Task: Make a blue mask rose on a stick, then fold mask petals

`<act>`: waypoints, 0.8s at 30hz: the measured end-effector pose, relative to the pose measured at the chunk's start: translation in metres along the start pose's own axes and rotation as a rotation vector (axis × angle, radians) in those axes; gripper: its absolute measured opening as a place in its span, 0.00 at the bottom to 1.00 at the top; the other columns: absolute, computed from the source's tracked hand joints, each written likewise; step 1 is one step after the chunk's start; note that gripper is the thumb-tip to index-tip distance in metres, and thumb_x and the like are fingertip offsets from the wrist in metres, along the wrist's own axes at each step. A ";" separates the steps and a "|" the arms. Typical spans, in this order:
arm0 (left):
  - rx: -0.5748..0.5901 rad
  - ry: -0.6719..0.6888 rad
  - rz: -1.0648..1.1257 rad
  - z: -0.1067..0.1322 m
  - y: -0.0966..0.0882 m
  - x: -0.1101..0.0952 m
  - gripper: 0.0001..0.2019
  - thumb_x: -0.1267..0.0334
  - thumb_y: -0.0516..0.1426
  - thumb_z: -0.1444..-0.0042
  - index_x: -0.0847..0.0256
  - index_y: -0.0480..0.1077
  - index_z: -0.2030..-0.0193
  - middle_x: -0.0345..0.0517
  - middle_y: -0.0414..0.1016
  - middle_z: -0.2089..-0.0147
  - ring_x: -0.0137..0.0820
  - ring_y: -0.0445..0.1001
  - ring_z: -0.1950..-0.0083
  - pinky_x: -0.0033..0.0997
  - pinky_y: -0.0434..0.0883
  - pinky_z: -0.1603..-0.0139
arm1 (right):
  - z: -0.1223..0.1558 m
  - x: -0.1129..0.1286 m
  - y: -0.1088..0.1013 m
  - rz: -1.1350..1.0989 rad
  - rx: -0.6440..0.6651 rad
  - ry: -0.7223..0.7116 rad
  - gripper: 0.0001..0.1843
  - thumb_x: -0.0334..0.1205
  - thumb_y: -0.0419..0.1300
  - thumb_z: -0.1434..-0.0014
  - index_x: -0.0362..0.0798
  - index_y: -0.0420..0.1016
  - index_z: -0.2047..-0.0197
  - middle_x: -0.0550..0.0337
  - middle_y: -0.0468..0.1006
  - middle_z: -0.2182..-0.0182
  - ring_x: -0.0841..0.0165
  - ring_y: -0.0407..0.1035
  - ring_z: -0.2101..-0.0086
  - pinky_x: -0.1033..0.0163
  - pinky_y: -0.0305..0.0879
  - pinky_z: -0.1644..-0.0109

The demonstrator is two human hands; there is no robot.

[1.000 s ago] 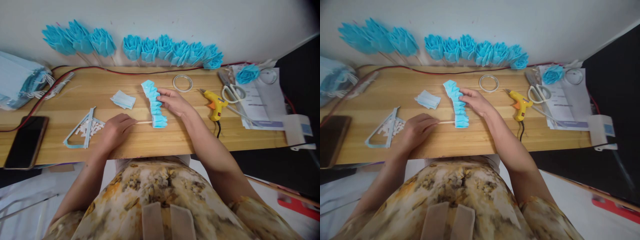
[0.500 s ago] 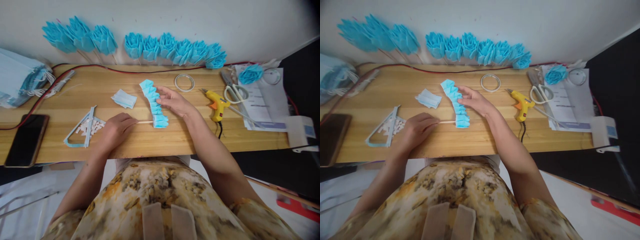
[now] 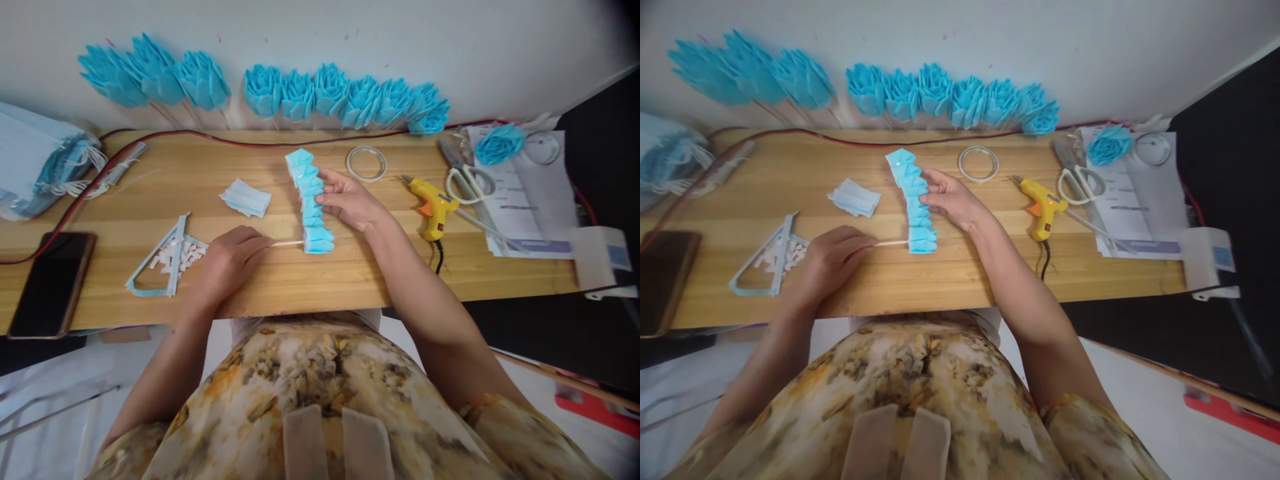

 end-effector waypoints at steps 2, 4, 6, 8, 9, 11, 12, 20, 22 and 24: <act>0.002 -0.007 -0.006 -0.001 -0.001 -0.001 0.14 0.62 0.51 0.29 0.61 0.78 0.55 0.51 0.80 0.57 0.37 0.77 0.57 0.36 0.73 0.56 | 0.000 0.000 -0.001 -0.021 -0.002 0.002 0.33 0.34 0.71 0.54 0.51 0.74 0.43 0.61 0.84 0.61 0.67 0.78 0.61 0.63 0.73 0.55; -0.001 -0.004 -0.009 -0.001 -0.001 -0.001 0.14 0.62 0.51 0.29 0.62 0.78 0.55 0.51 0.80 0.57 0.37 0.78 0.57 0.35 0.73 0.56 | 0.000 0.000 -0.001 -0.041 0.005 0.005 0.32 0.34 0.72 0.55 0.51 0.75 0.44 0.62 0.84 0.61 0.68 0.78 0.62 0.64 0.73 0.55; -0.002 0.004 -0.013 -0.002 -0.001 -0.001 0.14 0.62 0.51 0.29 0.63 0.78 0.55 0.52 0.80 0.57 0.37 0.78 0.57 0.35 0.73 0.56 | 0.000 -0.001 -0.001 -0.060 0.019 0.005 0.31 0.35 0.72 0.55 0.51 0.75 0.45 0.63 0.84 0.62 0.68 0.78 0.63 0.64 0.73 0.55; -0.010 0.010 -0.019 -0.001 -0.001 -0.001 0.14 0.63 0.52 0.29 0.64 0.78 0.55 0.52 0.80 0.58 0.37 0.77 0.57 0.35 0.73 0.56 | -0.001 -0.001 -0.001 -0.077 0.036 -0.002 0.31 0.35 0.72 0.54 0.50 0.75 0.45 0.63 0.84 0.63 0.69 0.77 0.63 0.64 0.73 0.55; -0.017 0.011 -0.020 -0.001 -0.001 -0.001 0.13 0.63 0.52 0.29 0.64 0.78 0.55 0.52 0.80 0.58 0.37 0.77 0.57 0.35 0.73 0.57 | -0.001 -0.001 -0.002 -0.083 0.045 -0.006 0.31 0.34 0.72 0.54 0.50 0.75 0.45 0.63 0.84 0.64 0.69 0.77 0.63 0.64 0.73 0.55; -0.028 0.013 -0.016 -0.001 -0.001 0.000 0.13 0.63 0.52 0.29 0.64 0.78 0.54 0.52 0.80 0.57 0.37 0.78 0.57 0.34 0.73 0.56 | -0.001 -0.001 -0.002 -0.088 0.060 -0.016 0.32 0.34 0.72 0.54 0.49 0.75 0.44 0.62 0.84 0.63 0.69 0.77 0.63 0.65 0.73 0.55; -0.031 0.014 -0.012 -0.001 -0.001 0.001 0.13 0.64 0.52 0.30 0.64 0.78 0.54 0.52 0.80 0.57 0.37 0.78 0.57 0.34 0.73 0.57 | -0.001 -0.001 -0.002 -0.086 0.067 -0.020 0.32 0.35 0.72 0.54 0.49 0.75 0.44 0.62 0.84 0.62 0.69 0.77 0.62 0.65 0.73 0.55; -0.031 -0.007 0.003 0.000 0.001 0.004 0.14 0.63 0.52 0.29 0.64 0.79 0.54 0.52 0.80 0.58 0.38 0.77 0.57 0.36 0.73 0.57 | 0.000 0.001 0.000 -0.097 0.075 -0.027 0.32 0.36 0.74 0.55 0.48 0.75 0.46 0.60 0.84 0.60 0.68 0.78 0.60 0.65 0.73 0.54; -0.029 -0.015 0.001 0.000 0.001 0.004 0.14 0.63 0.52 0.29 0.64 0.79 0.54 0.53 0.80 0.58 0.38 0.77 0.57 0.36 0.73 0.56 | 0.000 0.001 0.000 -0.091 0.078 -0.028 0.32 0.36 0.74 0.54 0.48 0.74 0.45 0.60 0.84 0.61 0.68 0.77 0.60 0.65 0.73 0.54; -0.028 -0.019 -0.002 0.000 0.001 0.004 0.14 0.63 0.52 0.29 0.64 0.79 0.53 0.53 0.80 0.57 0.38 0.78 0.57 0.36 0.73 0.56 | 0.000 0.001 0.000 -0.093 0.084 -0.033 0.31 0.36 0.74 0.54 0.48 0.74 0.46 0.61 0.83 0.61 0.69 0.77 0.61 0.65 0.72 0.54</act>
Point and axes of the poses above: each hand's wrist, its own z-axis away from the middle knuckle, its own y-axis out of the palm, x = y × z, the point moved 1 cm from there along -z, towards the middle knuckle
